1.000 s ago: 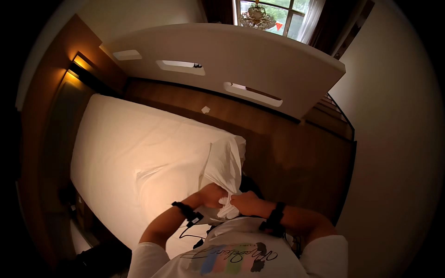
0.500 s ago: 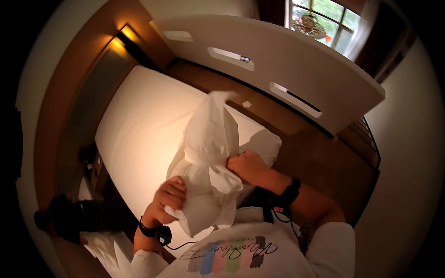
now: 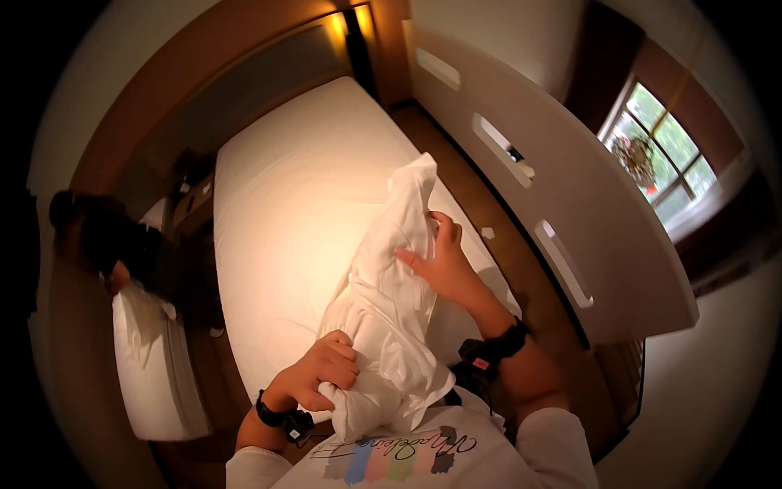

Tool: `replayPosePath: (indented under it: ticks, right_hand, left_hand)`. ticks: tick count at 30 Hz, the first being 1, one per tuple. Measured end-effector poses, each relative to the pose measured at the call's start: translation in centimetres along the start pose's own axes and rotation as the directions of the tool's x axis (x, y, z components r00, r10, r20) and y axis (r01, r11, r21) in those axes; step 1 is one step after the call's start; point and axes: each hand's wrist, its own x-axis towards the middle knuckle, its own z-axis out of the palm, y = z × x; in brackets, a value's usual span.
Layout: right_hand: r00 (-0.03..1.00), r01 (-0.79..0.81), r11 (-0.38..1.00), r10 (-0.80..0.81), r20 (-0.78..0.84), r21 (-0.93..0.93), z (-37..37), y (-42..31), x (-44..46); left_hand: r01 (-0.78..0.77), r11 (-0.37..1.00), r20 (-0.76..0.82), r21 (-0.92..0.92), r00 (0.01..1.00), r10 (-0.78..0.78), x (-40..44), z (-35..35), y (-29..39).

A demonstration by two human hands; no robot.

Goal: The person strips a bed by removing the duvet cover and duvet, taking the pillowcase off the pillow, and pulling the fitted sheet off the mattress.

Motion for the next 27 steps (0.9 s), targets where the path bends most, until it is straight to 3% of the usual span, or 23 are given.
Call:
replayPosePath:
  ticks: [2, 3, 4, 6, 8, 10, 12, 13, 14, 15, 16, 17, 18, 19, 20, 21, 22, 23, 25, 26, 27]
  right_hand:
    - [0.982, -0.183, 0.942, 0.186, 0.015, 0.282, 1.5, 1.3, 1.5]
    - [0.994, -0.095, 0.883, 0.112, -0.009, 0.46, 1.5, -1.2, 1.8]
    - [0.991, -0.102, 0.86, 0.132, -0.024, 0.499, 1.8, -2.0, 2.1]
    - [0.994, 0.033, 0.85, 0.024, -0.102, 0.526, 1.8, -1.6, 3.5]
    - [0.982, 0.068, 0.902, 0.015, -0.187, 0.425, 0.1, -0.3, 5.7]
    - [0.907, 0.151, 0.983, -0.096, -0.409, 0.105, -1.9, 4.3, 8.0]
    - [0.906, -0.06, 0.995, 0.088, -0.414, 0.081, -4.8, 7.8, 9.1]
    - [0.905, -0.054, 0.996, 0.08, -0.417, 0.075, -4.6, 10.1, 9.0]
    - [0.914, -0.039, 0.996, 0.003, -0.405, -0.08, -4.0, 13.6, 8.0]
    - [0.922, -0.022, 0.972, -0.071, -0.38, -0.235, -3.0, 16.6, 6.6]
    - [0.947, -0.141, 0.984, 0.102, -0.304, -0.109, -1.2, 18.4, 4.9]
    - [0.957, -0.121, 0.972, 0.061, -0.283, -0.201, 1.0, 20.5, 3.3]
    - [0.981, -0.172, 0.957, 0.146, -0.127, -0.231, 2.9, 22.6, 1.7]
    - [0.963, -0.26, 0.95, 0.267, 0.023, -0.172, 4.9, 23.2, 0.4]
    - [0.914, -0.212, 0.961, 0.259, 0.311, -0.176, 5.6, 23.8, -0.8]
    - [0.808, -0.32, 0.938, 0.342, 0.479, -0.13, 6.0, 23.2, -3.5]
    - [0.739, -0.427, 0.9, 0.403, 0.54, -0.088, 6.2, 22.5, -5.3]
    - [0.694, -0.517, 0.855, 0.449, 0.562, -0.044, 6.1, 21.7, -7.0]
    - [0.689, -0.594, 0.803, 0.485, 0.538, 0.038, 5.8, 20.5, -8.6]
    - [0.697, -0.61, 0.79, 0.493, 0.521, 0.068, 5.7, 20.1, -8.7]
    - [0.706, -0.615, 0.784, 0.496, 0.506, 0.09, 5.5, 19.7, -8.6]
  left_hand:
    - [0.012, 1.0, -0.067, 0.009, 0.998, -0.011, -0.4, 0.8, 0.2]
    - [-0.016, 0.998, -0.099, 0.06, 0.995, 0.022, -0.7, 0.9, 0.1]
    - [-0.008, 0.997, -0.123, 0.073, 0.992, 0.017, -1.0, 1.1, 0.1]
    - [-0.006, 1.0, -0.18, 0.01, 0.984, 0.007, -1.1, 1.3, 0.3]
    - [0.016, 1.0, -0.139, 0.008, 0.99, -0.015, -1.4, 0.6, 0.9]
    - [0.027, 1.0, -0.09, 0.007, 0.996, -0.026, -2.6, 0.6, 1.4]
    - [0.011, 1.0, -0.11, -0.019, 0.994, -0.013, -4.6, 0.2, 2.3]
    - [-0.01, 1.0, -0.131, -0.02, 0.991, 0.008, -5.5, -0.1, 2.7]
    - [-0.021, 1.0, -0.131, -0.017, 0.991, 0.019, -6.1, -0.3, 2.8]
    - [0.025, 0.999, -0.11, -0.036, 0.993, -0.028, -6.6, -0.4, 2.9]
    - [0.069, 0.996, -0.09, -0.048, 0.993, -0.073, -6.7, -0.4, 2.8]
    - [0.071, 0.995, -0.088, -0.066, 0.993, -0.076, -6.7, -0.6, 2.3]
    - [0.057, 0.997, -0.087, -0.056, 0.994, -0.062, -6.8, -1.2, 2.2]
    - [0.07, 0.985, -0.149, -0.158, 0.984, -0.094, -6.9, -2.0, 2.2]
    - [0.077, 0.962, -0.206, -0.261, 0.969, -0.134, -7.0, -2.6, 2.2]
    - [0.139, 0.926, -0.295, -0.352, 0.922, -0.251, -6.8, -3.7, 4.7]
    - [-0.008, 0.939, -0.448, -0.345, 0.88, -0.157, -6.2, -4.3, 6.4]
    - [-0.173, 0.931, -0.656, -0.322, 0.749, -0.088, -4.3, -4.4, 9.4]
    - [-0.433, 0.853, -0.722, -0.29, 0.684, 0.102, -2.9, -5.7, 14.0]
    - [-0.504, 0.801, -0.684, -0.322, 0.709, 0.172, -2.8, -6.3, 16.3]
    - [-0.46, 0.829, -0.673, -0.318, 0.725, 0.144, -3.4, -5.8, 18.5]
